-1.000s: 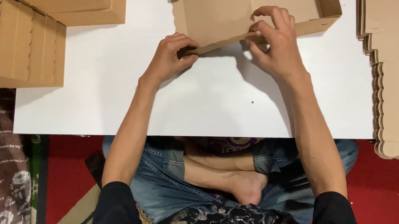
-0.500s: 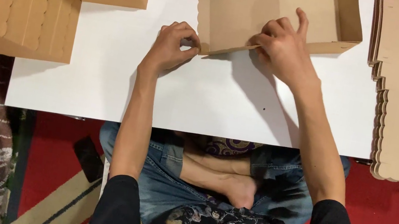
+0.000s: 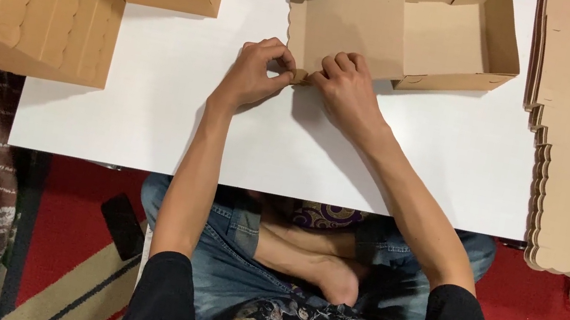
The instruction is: The person sits cross-legged at a low table and folds flat cardboard blanks into open boxes, creasing the sides, tucking tabs, and pressing the corners to shape each box. After finishing one box, the person takes another flat blank and begins folding it.
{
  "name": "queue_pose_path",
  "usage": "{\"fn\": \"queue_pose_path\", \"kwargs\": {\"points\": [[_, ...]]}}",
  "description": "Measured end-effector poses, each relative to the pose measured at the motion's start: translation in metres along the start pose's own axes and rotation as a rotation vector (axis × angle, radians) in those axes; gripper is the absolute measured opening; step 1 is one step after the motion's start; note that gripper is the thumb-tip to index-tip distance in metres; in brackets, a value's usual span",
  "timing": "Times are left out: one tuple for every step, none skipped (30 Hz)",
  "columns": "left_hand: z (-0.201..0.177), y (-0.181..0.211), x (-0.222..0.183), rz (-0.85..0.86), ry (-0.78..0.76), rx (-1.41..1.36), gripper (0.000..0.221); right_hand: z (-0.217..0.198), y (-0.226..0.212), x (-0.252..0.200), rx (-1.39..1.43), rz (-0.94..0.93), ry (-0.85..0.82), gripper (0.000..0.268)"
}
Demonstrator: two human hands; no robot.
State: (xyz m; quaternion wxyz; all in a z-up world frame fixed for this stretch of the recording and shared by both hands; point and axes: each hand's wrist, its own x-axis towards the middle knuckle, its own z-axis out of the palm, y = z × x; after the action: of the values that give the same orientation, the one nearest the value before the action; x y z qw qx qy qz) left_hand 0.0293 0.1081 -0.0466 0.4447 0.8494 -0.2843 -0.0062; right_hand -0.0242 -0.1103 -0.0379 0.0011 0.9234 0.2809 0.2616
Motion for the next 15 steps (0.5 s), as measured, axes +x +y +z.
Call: {"fn": "queue_pose_path", "kwargs": {"points": [[0.0, 0.006, 0.0, -0.004, 0.001, 0.001, 0.012, -0.002, -0.002, 0.0, 0.004, -0.002, -0.001, 0.014], [0.0, 0.012, 0.0, 0.027, 0.006, -0.044, 0.01, -0.005, -0.005, 0.0, 0.008, -0.009, 0.062, 0.013], [0.0, 0.018, 0.0, 0.057, 0.01, -0.09, 0.008, -0.007, -0.007, -0.001, 0.012, -0.015, 0.124, 0.012], [0.003, 0.02, 0.0, 0.055, 0.007, -0.089, 0.008, -0.005, -0.009, -0.003, 0.014, -0.013, 0.123, 0.012], [0.006, 0.022, -0.001, 0.062, 0.005, -0.135, 0.007, -0.004, -0.01, -0.006, 0.02, -0.016, 0.136, 0.012], [0.008, 0.025, 0.002, 0.074, 0.004, -0.179, 0.006, -0.002, -0.01, -0.007, 0.021, -0.019, 0.152, 0.011], [0.01, 0.022, 0.002, 0.077, 0.001, -0.178, 0.006, 0.0, -0.01, -0.006, 0.019, -0.016, 0.154, 0.011], [0.013, 0.018, 0.003, 0.083, 0.003, -0.175, 0.006, 0.003, -0.009, -0.007, 0.028, -0.016, 0.162, 0.01], [0.015, 0.015, 0.004, 0.088, 0.004, -0.172, 0.006, 0.005, -0.009, -0.008, 0.037, -0.016, 0.17, 0.009], [0.016, 0.013, 0.004, 0.091, 0.004, -0.173, 0.006, 0.005, -0.008, -0.008, 0.035, -0.015, 0.17, 0.009], [0.016, 0.011, 0.005, 0.088, 0.002, -0.179, 0.006, 0.006, -0.007, -0.008, 0.053, -0.009, 0.176, 0.009], [0.016, 0.009, 0.005, 0.081, 0.003, -0.185, 0.005, 0.006, -0.007, -0.008, 0.075, -0.007, 0.18, 0.009], [0.016, 0.009, 0.006, 0.079, 0.005, -0.187, 0.005, 0.004, -0.007, -0.006, 0.075, -0.008, 0.178, 0.009], [0.017, 0.009, 0.006, 0.113, 0.016, -0.179, 0.005, 0.001, -0.008, -0.005, 0.097, -0.009, 0.201, 0.011], [0.018, 0.008, 0.005, 0.146, 0.026, -0.17, 0.005, -0.002, -0.009, -0.005, 0.12, -0.01, 0.225, 0.012]]}}
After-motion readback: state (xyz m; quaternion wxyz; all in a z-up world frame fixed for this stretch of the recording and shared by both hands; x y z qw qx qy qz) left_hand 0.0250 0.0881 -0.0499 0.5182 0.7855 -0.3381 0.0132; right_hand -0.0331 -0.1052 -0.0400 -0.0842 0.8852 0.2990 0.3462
